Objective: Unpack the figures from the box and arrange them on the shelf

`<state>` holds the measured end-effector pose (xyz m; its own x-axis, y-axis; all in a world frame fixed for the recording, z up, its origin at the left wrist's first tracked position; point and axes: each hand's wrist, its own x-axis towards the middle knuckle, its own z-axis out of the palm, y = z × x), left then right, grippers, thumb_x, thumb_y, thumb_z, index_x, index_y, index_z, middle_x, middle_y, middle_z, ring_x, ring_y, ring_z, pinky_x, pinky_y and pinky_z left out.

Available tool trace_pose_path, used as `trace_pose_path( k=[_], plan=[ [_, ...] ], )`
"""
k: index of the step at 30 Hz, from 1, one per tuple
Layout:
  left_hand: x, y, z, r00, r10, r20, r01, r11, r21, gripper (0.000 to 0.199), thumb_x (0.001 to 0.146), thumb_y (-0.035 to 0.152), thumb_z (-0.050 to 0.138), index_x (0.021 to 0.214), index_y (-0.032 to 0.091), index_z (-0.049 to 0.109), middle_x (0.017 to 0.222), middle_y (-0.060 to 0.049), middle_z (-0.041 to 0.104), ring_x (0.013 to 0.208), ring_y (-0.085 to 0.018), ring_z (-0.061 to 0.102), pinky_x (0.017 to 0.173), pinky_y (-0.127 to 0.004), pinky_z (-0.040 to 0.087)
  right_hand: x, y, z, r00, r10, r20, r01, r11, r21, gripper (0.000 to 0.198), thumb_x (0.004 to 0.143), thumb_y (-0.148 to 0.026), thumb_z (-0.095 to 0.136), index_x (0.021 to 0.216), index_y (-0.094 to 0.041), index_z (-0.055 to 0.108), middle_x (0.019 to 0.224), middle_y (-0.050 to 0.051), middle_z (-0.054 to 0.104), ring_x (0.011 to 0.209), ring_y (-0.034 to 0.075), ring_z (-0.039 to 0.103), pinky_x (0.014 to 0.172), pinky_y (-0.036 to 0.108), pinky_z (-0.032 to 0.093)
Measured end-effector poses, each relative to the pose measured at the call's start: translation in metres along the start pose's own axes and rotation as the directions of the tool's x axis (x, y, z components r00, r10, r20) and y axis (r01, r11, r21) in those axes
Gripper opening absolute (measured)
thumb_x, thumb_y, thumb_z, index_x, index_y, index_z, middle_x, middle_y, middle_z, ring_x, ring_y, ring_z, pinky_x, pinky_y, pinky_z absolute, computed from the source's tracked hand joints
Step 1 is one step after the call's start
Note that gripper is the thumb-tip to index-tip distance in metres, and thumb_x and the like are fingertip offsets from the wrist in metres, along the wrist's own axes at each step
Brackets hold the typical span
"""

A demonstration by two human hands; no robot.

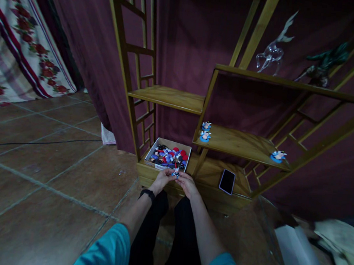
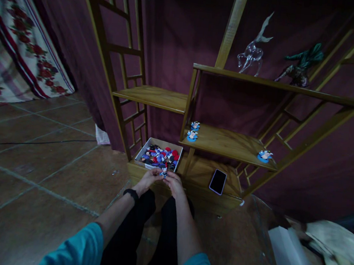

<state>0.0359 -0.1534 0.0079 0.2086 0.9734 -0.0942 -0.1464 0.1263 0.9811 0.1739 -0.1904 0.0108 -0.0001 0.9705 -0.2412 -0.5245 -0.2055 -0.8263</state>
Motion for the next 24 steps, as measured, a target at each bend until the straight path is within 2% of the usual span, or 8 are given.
trace_pose_path(
  k=[11, 24],
  plan=[
    [-0.0012, 0.0012, -0.0008, 0.999, -0.033, -0.002, 0.033, 0.999, -0.008, 0.043, 0.043, 0.024, 0.081, 0.082, 0.013, 0.067, 0.075, -0.004, 0.066, 0.071, -0.017, 0.058, 0.074, -0.031, 0.042, -0.0027, -0.0036, 0.0019, 1.000, 0.010, 0.009, -0.009, 1.000, -0.016, 0.034, 0.055, -0.018, 0.075, 0.087, -0.017, 0.067, 0.091, 0.006, 0.069, 0.087, 0.019, 0.064, 0.085, 0.034, 0.047],
    [0.0012, -0.0016, -0.0012, 0.997, 0.000, 0.079, -0.002, 1.000, 0.017, 0.036, 0.047, 0.023, 0.079, 0.079, 0.014, 0.067, 0.075, -0.004, 0.066, 0.070, -0.016, 0.058, 0.074, -0.029, 0.043, -0.0032, -0.0050, 0.0013, 1.000, 0.001, 0.029, -0.001, 1.000, 0.006, 0.035, 0.054, -0.020, 0.076, 0.088, -0.017, 0.067, 0.091, 0.005, 0.069, 0.086, 0.018, 0.063, 0.086, 0.032, 0.045]
  ],
)
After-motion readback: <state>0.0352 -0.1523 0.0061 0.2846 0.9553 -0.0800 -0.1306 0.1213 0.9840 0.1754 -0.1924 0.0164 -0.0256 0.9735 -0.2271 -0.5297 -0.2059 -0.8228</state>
